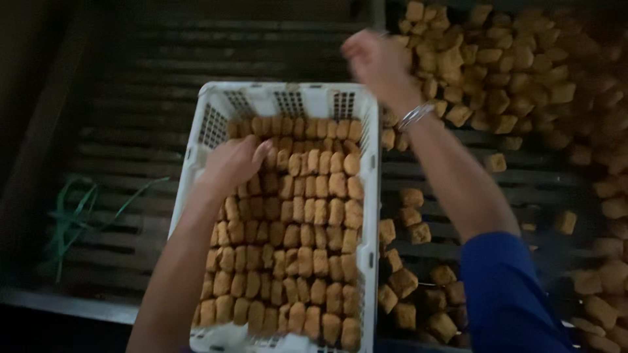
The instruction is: The person transfers small brown food items from a slatted tray into a white plastic crate, arranging them in neat rows by hand. The person repeatedly picks up items from the tray and places them into the crate, filling it progressively.
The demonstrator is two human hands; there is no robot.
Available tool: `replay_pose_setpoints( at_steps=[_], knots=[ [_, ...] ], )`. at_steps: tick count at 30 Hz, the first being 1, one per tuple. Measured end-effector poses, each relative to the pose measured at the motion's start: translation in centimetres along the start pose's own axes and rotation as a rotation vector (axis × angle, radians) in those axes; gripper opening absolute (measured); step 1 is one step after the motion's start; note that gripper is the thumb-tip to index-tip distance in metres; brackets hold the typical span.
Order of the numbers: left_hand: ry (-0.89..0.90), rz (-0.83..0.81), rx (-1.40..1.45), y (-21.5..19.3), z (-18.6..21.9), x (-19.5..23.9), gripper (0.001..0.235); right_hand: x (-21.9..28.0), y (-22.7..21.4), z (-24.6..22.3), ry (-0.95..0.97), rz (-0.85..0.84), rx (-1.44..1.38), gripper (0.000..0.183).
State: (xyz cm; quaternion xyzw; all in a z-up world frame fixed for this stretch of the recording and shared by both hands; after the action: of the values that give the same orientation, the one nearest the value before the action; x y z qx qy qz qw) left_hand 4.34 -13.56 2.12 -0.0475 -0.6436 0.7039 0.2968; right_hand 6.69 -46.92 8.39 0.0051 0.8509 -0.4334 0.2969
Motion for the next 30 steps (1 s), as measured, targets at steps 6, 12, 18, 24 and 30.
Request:
replay_pose_setpoints(
  at_steps=[6, 12, 18, 24, 30],
  knots=[
    [0.159, 0.578, -0.163, -3.2, -1.3, 5.4, 0.047, 1.1, -4.1, 19.5, 0.284, 0.095, 0.123, 0.014],
    [-0.227, 0.289, 0.149, 2.5, -1.7, 8.6, 0.027, -0.6, 2.6, 28.3, 0.729, -0.481, 0.301, 0.042],
    [-0.2, 0.41, -0.151, 7.0, 1.7, 7.1, 0.056, -3.3, 4.6, 28.8, 0.474, -0.654, 0.477, 0.048],
    [-0.156, 0.355, 0.05, 8.3, 2.3, 7.4, 0.059, 7.0, 0.0, 23.0, 0.614, -0.967, 0.147, 0.067],
    [-0.184, 0.337, -0.032, 7.2, 2.9, 7.6, 0.06, 17.8, -4.5, 12.8, 0.202, -1.116, 0.154, 0.039]
  ],
)
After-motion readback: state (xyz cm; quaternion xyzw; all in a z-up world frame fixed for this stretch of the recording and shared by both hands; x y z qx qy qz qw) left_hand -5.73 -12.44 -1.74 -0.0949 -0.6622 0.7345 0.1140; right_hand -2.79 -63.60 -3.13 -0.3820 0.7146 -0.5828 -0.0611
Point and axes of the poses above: each hand's wrist, its own x-axis away from the middle knuckle, its own y-axis out of the palm, z = x × y, the point moved 6 cm from there along -x, towards the middle knuckle, and after that the axes turned 11 degrees about -z, right-handed, at the moved point
